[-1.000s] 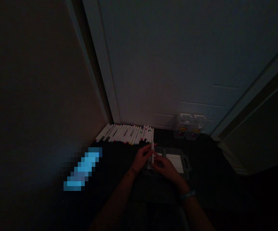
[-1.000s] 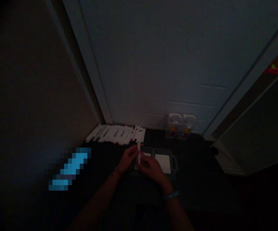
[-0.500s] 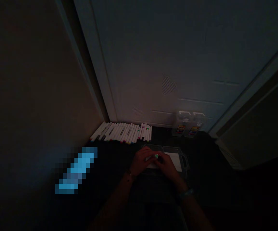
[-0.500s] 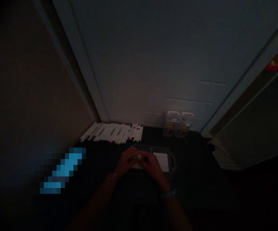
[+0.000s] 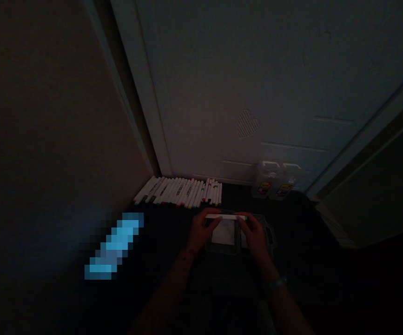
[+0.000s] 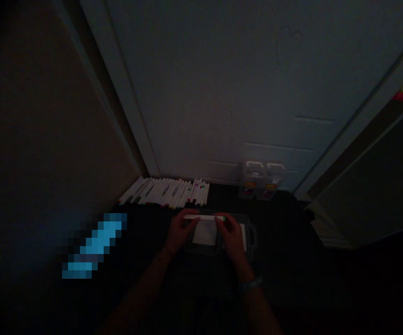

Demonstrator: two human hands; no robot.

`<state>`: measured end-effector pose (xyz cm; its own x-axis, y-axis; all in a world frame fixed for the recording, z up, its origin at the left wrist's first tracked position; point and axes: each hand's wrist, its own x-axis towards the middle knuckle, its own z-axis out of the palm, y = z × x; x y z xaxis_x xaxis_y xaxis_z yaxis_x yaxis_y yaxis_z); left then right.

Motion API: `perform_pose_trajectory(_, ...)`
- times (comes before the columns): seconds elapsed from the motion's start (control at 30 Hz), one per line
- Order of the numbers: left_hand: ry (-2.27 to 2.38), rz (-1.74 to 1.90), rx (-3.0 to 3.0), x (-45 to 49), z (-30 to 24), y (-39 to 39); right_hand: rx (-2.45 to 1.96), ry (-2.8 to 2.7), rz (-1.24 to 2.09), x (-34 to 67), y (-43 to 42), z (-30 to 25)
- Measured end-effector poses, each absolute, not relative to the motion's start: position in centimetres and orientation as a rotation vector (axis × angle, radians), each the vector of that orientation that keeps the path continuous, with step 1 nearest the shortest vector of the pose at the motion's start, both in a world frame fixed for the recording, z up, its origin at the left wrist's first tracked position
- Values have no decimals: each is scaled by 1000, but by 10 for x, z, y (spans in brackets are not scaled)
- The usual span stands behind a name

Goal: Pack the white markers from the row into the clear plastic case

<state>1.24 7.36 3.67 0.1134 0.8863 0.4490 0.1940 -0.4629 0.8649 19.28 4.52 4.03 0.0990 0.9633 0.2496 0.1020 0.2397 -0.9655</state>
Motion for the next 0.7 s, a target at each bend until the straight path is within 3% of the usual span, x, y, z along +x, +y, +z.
perform_pose_trajectory(0.23,1093,1070,2326,16,40,76,-1090,-1270,754,197,43,40)
perform_pose_trajectory(0.47,1161,885,2412,17,24,84,-1020,-1767,494,184,39,42)
perform_pose_trajectory(0.7,1148,894,2353,16,19,86,-1063,-1877,386,181,37,41)
